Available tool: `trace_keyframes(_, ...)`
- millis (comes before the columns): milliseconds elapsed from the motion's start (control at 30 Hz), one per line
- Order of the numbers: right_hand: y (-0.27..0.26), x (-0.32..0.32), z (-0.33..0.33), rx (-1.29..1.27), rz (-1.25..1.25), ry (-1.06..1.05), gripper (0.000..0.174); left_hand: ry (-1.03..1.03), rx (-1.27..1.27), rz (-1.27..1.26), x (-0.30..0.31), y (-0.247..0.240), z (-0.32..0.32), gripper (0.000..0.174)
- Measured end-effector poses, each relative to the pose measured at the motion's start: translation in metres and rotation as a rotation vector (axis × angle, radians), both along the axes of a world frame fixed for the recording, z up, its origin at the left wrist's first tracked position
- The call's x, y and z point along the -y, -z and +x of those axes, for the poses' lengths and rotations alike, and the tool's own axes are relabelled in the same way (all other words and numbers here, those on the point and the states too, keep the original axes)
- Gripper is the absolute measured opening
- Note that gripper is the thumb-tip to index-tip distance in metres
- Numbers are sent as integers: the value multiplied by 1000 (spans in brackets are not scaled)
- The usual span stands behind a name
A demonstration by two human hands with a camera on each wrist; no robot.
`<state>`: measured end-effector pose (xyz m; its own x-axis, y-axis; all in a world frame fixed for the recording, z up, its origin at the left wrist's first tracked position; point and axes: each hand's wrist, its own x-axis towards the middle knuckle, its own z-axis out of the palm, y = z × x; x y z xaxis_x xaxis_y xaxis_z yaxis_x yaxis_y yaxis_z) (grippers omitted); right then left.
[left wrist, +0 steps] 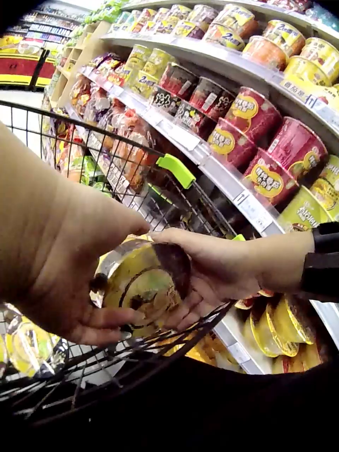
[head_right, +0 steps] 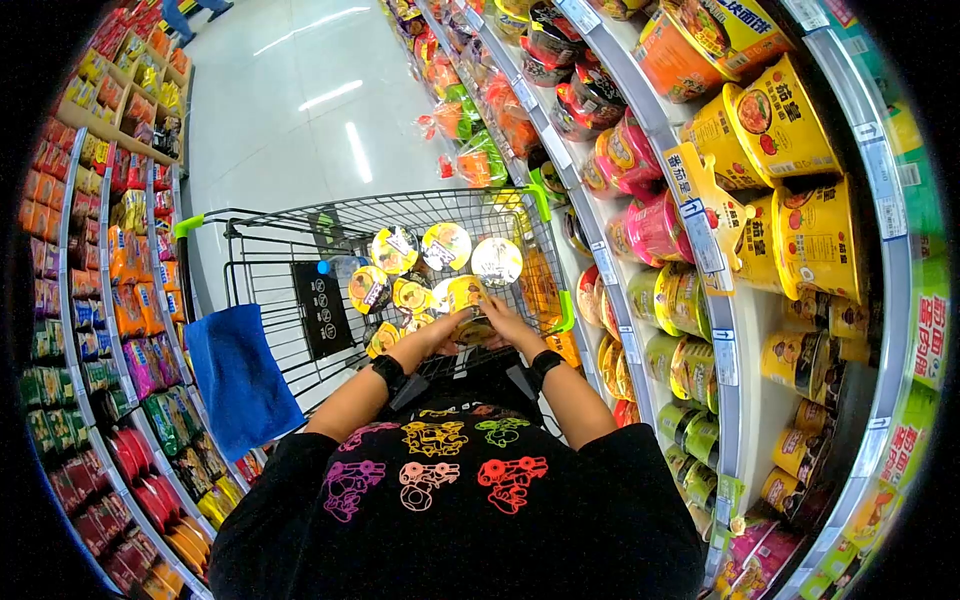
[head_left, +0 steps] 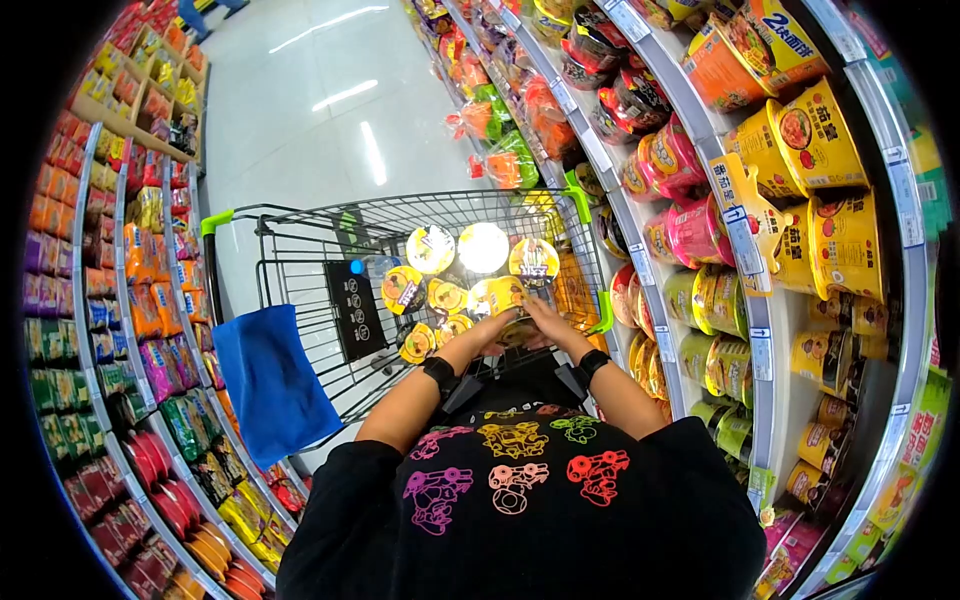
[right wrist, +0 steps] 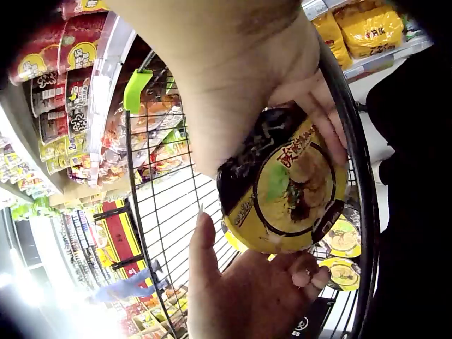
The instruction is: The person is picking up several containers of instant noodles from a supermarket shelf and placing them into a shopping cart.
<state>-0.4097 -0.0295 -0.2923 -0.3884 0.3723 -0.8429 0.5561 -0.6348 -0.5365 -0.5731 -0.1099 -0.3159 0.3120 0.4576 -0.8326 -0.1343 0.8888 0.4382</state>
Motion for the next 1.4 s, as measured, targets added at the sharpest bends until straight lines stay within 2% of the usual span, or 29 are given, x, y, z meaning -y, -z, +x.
trace_keyframes(33,14,4,5,0,4,0,60,24,-2,-9,2,-3,-1,71)
trace_keyframes(133,87,8,21,-71,379,-176,58,-1,16,34,9,6,6,72)
trace_keyframes(167,122,13,33,-51,354,-131,59,-57,12,107,15,1,9,74)
trace_keyframes(233,53,23,19,127,501,-222,54,-147,-14,-6,14,-39,14,82)
trace_keyframes(267,26,22,13,289,564,-357,57,-104,92,57,13,-52,5,86)
trace_keyframes(300,6,18,7,290,479,-382,59,-55,190,125,13,-65,-5,92)
trace_keyframes(333,-20,19,2,334,538,-434,56,-89,253,129,20,-18,7,96)
trace_keyframes(367,-4,20,10,324,654,-435,53,-122,317,132,27,27,18,100)
trace_keyframes(400,13,17,20,332,775,-515,53,-148,213,49,20,0,14,100)
trace_keyframes(433,6,12,19,300,682,-489,55,-178,113,-37,13,-31,10,100)
trace_keyframes(467,-20,7,10,444,603,-556,56,-232,51,-165,16,-6,29,100)
trace_keyframes(500,-27,3,13,429,613,-570,57,-251,225,-96,17,21,39,92)
trace_keyframes(533,-1,-6,22,437,640,-603,56,-237,325,-63,14,43,44,86)
trace_keyframes(567,-37,-8,14,419,567,-635,57,-223,425,-31,10,65,49,80)
trace_keyframes(600,-19,-12,22,464,635,-655,59,-182,448,-42,4,83,54,76)
trace_keyframes(667,-14,-23,25,484,583,-698,60,-92,493,-72,-8,110,60,68)
trace_keyframes(733,-1,-34,28,567,466,-746,59,-148,305,393,3,109,66,66)
trace_keyframes(767,1,-32,32,545,502,-721,62,-185,167,601,9,109,68,66)
trace_keyframes(800,9,-42,31,621,329,-737,67,-207,193,518,5,104,71,66)
trace_keyframes(833,32,-47,38,646,321,-737,69,-232,216,435,1,99,74,66)
trace_keyframes(867,50,-49,45,671,310,-732,72,-181,275,234,-7,86,67,65)
trace_keyframes(900,48,-49,49,652,307,-720,74,-116,288,136,-11,80,64,64)
trace_keyframes(933,56,-43,55,649,501,-735,71,-49,300,39,-16,85,63,64)
trace_keyframes(1000,77,-45,63,648,449,-843,65,118,234,55,-21,96,62,63)
trace_keyframes(1033,82,-42,69,634,413,-849,65,15,91,-27,-14,61,60,64)
trace_keyframes(1067,82,-42,69,606,366,-816,65,13,314,-18,-26,172,79,66)
trace_keyframes(1133,89,-41,76,550,284,-728,64,125,132,121,-11,94,53,67)
trace_keyframes(1400,109,-19,81,379,-42,-390,63,146,156,3,-15,107,50,62)
